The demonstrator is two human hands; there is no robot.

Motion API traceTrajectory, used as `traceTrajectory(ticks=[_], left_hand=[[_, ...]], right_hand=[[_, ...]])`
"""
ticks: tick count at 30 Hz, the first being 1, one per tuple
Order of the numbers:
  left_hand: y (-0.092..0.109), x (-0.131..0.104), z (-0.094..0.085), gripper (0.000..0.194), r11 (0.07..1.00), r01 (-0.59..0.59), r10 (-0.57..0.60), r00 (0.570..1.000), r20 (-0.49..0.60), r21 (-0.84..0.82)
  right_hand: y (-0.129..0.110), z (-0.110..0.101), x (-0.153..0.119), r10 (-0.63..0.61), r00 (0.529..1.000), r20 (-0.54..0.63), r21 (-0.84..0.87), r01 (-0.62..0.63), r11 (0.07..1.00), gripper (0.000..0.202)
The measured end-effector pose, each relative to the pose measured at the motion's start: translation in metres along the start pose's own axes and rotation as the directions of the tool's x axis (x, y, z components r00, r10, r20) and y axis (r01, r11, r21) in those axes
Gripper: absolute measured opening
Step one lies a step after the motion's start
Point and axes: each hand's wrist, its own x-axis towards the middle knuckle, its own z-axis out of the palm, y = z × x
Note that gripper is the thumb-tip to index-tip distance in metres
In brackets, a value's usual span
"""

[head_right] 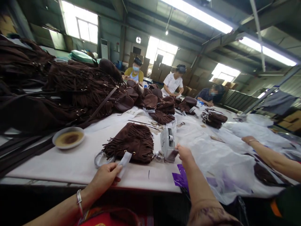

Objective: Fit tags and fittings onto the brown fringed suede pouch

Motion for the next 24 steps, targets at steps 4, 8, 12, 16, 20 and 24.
traceTrajectory(ticks=[4, 8, 12, 16, 20, 24], left_hand=[[0.000, 0.001, 0.001, 0.038, 1.000, 0.024, -0.025, 0.999, -0.023, -0.018], [0.002, 0.001, 0.000, 0.042, 1.000, 0.022, -0.022, 0.999, -0.031, -0.018], [-0.003, 0.001, -0.001, 0.043, 0.998, -0.057, 0.057, 0.998, -0.013, 0.035], [-0.005, 0.001, -0.001, 0.041, 0.981, -0.153, 0.153, 0.988, 0.002, 0.116], [-0.001, -0.001, -0.004, 0.037, 0.943, -0.258, 0.264, 0.964, -0.003, 0.210], [-0.002, -0.004, -0.008, 0.030, 0.863, -0.383, 0.420, 0.907, -0.045, 0.330]], right_hand=[[0.003, 0.014, -0.001, 0.170, 0.980, 0.104, 0.121, -0.182, 0.976, 0.019], [0.000, 0.004, -0.015, 0.178, 0.978, 0.106, 0.225, -0.198, 0.954, 0.022], [0.011, -0.009, -0.039, 0.154, 0.987, 0.039, 0.304, -0.158, 0.939, 0.035], [0.027, -0.001, -0.065, 0.238, 0.961, 0.142, 0.450, -0.277, 0.849, 0.039], [0.036, 0.007, -0.065, 0.232, 0.963, 0.138, 0.438, -0.269, 0.858, 0.035], [0.051, -0.002, -0.056, 0.210, 0.976, 0.061, 0.090, -0.214, 0.973, 0.027]])
